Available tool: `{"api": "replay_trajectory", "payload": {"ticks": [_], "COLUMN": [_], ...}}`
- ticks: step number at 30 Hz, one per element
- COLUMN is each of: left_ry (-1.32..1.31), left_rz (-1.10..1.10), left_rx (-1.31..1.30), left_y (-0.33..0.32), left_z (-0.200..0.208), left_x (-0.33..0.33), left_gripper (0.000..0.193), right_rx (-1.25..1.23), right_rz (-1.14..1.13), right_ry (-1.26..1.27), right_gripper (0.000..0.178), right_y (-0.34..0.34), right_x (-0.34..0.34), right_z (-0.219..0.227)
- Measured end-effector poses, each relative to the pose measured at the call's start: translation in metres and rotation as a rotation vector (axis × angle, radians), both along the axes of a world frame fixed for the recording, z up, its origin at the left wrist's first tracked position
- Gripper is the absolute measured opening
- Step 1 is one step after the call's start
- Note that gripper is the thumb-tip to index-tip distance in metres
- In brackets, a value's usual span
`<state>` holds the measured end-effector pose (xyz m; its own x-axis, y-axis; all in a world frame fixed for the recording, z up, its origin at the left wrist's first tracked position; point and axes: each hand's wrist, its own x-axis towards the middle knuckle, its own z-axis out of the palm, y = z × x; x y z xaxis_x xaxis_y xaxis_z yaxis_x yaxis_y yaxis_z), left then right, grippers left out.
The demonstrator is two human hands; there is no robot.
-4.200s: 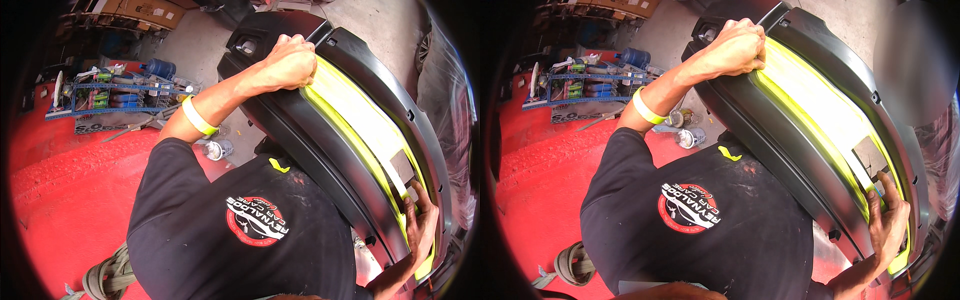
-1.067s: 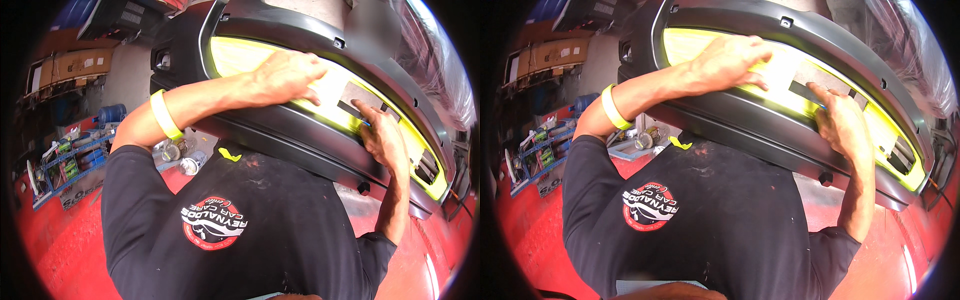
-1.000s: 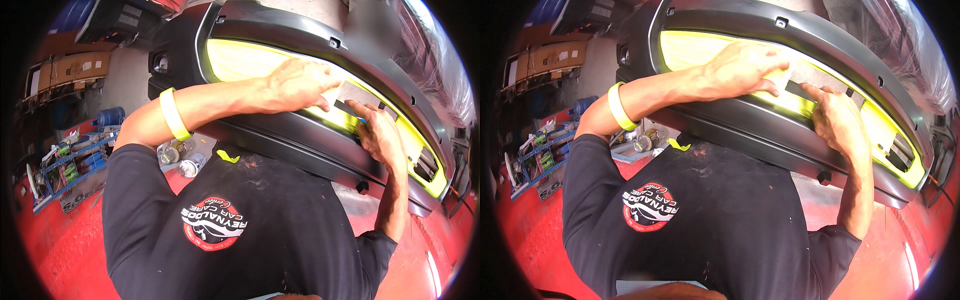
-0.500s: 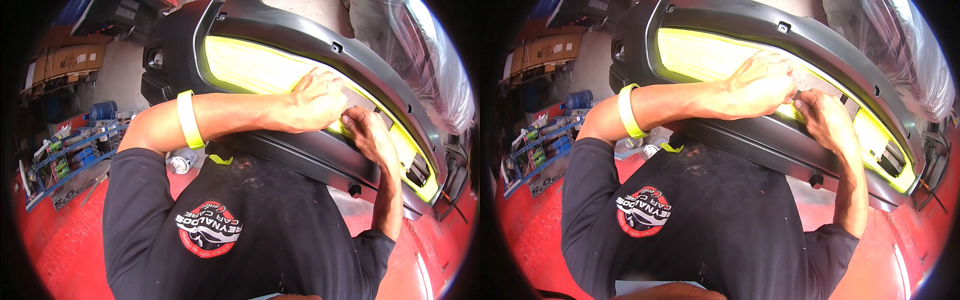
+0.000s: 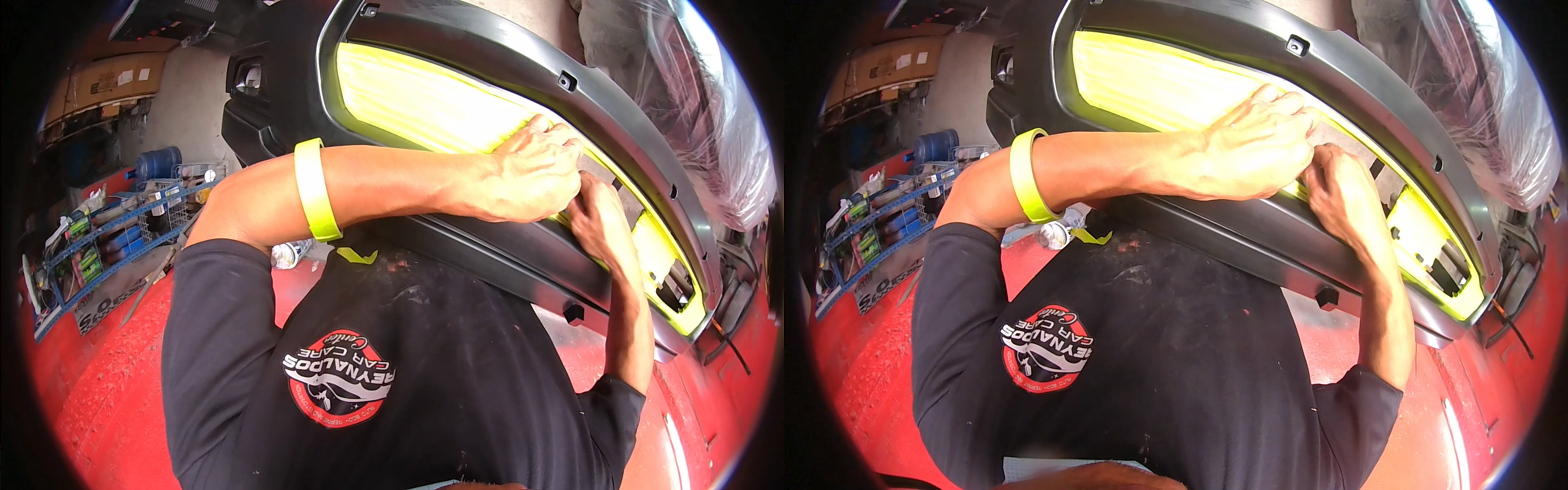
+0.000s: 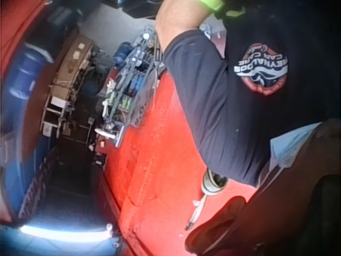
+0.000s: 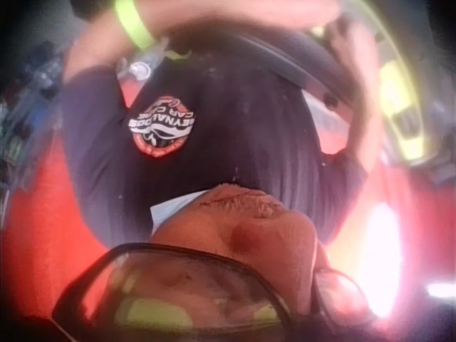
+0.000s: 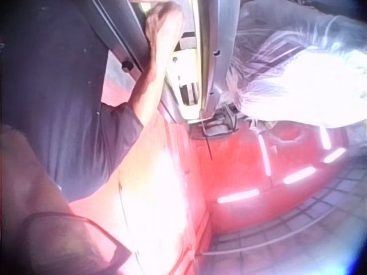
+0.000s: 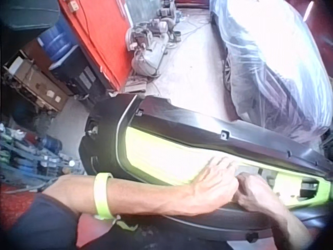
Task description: The person applies yellow masking tape to the edges of a car bumper's grille area, smoothing it down by hand and using a small yellow tool to press it into the corners, then uses a wire to secure a small component on the bumper.
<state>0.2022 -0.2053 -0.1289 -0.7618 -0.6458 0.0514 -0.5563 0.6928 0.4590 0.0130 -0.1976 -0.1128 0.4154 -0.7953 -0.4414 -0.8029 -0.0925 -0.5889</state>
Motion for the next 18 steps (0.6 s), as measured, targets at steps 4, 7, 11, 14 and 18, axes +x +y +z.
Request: {"api": "replay_trajectory", "payload": {"ticks": [4,7,11,14,18], "left_ry": [0.12,0.001,0.032,0.234,0.318], "left_rz": [-0.028,-0.056,0.022,0.053,-0.03], "left_rx": [-0.068,0.082,-0.01,-0.068,0.016], "left_y": [-0.001,-0.008,-0.005,-0.011,-0.037], "left_z": [-0.006,0.009,0.001,0.0,0.02], "left_x": [-0.001,0.002,-0.004,-0.002,0.029], "left_gripper": [0.022,0.022,0.021,0.025,0.024], "right_rx": [-0.069,-0.076,-0.018,-0.119,-0.197], "right_rz": [0.084,0.279,0.09,-0.024,-0.127], "right_ry": [0.225,0.142,0.023,-0.021,0.078], "right_gripper": [0.016,0.011,0.019,0.024,0.032], "right_y": [-0.007,-0.005,-0.004,0.007,0.023], "right_x": [-0.008,0.004,-0.017,-0.028,-0.033], "right_z": [-0.015,0.015,0.038,0.05,0.067]}}
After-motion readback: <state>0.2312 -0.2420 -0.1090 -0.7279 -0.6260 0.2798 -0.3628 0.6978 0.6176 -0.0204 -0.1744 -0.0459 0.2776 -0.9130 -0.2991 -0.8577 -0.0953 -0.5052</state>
